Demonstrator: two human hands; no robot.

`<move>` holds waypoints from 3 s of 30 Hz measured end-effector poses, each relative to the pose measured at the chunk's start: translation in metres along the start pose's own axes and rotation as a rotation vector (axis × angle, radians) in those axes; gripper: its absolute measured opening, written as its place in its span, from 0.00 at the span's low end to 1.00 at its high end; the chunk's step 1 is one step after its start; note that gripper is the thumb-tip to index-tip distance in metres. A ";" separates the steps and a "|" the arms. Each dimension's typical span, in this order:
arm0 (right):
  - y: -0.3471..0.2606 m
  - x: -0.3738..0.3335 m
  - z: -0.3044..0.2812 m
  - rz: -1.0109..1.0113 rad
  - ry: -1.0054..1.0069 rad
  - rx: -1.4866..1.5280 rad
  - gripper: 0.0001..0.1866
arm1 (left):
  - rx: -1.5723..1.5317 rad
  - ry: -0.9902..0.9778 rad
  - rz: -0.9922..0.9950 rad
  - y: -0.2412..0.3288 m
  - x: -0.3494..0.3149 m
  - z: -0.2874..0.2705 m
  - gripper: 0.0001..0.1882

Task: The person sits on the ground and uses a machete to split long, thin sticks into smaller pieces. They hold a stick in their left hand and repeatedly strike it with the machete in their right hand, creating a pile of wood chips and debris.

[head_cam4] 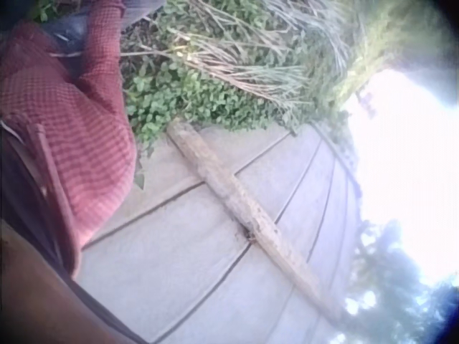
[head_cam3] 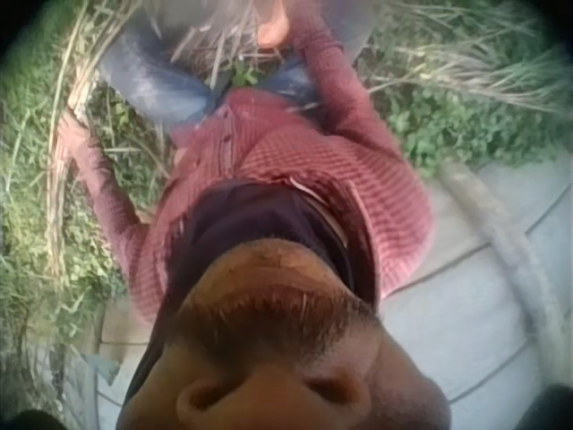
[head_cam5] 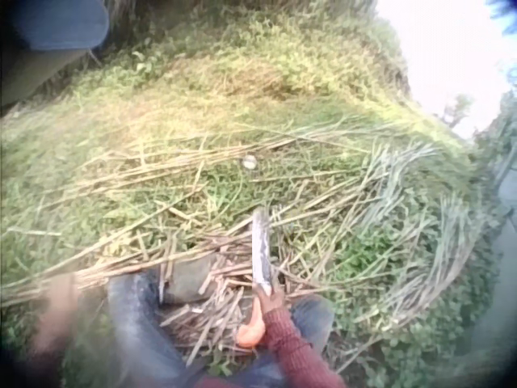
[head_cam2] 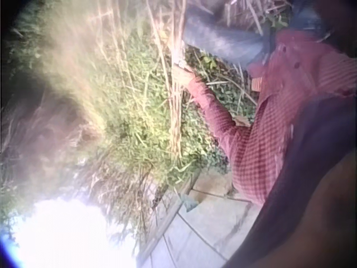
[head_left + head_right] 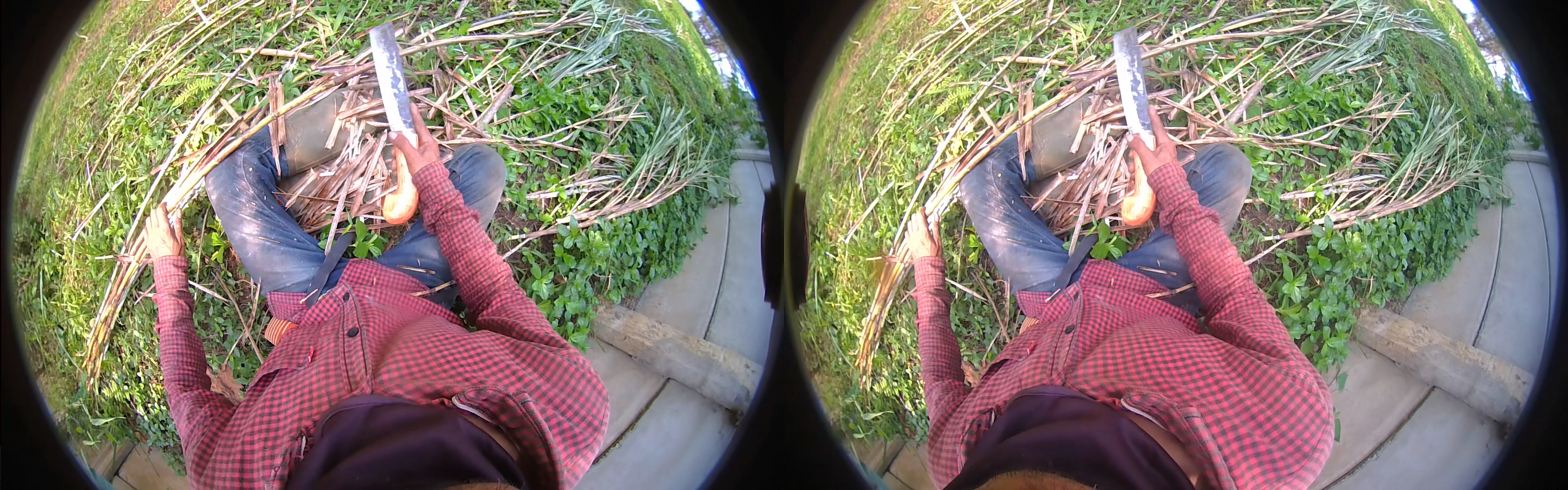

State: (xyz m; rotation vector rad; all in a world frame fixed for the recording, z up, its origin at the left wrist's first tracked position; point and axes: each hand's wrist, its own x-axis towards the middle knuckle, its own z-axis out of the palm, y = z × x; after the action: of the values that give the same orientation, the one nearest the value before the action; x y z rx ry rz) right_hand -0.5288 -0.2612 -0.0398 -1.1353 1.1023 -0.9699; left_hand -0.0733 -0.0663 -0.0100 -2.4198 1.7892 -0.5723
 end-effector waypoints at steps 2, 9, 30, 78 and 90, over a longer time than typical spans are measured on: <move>0.004 -0.017 0.011 -0.217 -0.147 -0.227 0.37 | -0.020 -0.006 0.025 -0.006 0.009 0.011 0.20; -0.020 0.013 -0.041 0.102 0.145 0.261 0.39 | -0.245 -0.276 -0.015 -0.014 0.036 -0.004 0.19; -0.027 0.008 -0.018 -0.006 0.245 0.234 0.40 | -0.814 -0.689 0.016 -0.051 0.070 0.042 0.20; -0.047 0.001 -0.058 0.147 -0.097 0.124 0.39 | -0.126 0.172 0.065 0.019 -0.006 0.007 0.13; -0.030 -0.025 0.049 -0.084 -0.506 -0.151 0.36 | -0.123 0.273 0.097 0.027 0.000 0.007 0.12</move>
State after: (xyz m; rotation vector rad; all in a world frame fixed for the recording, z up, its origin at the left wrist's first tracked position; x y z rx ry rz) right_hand -0.4872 -0.2333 -0.0034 -1.4614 0.7277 -0.6161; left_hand -0.0957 -0.0761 -0.0238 -2.4133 2.0909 -0.8414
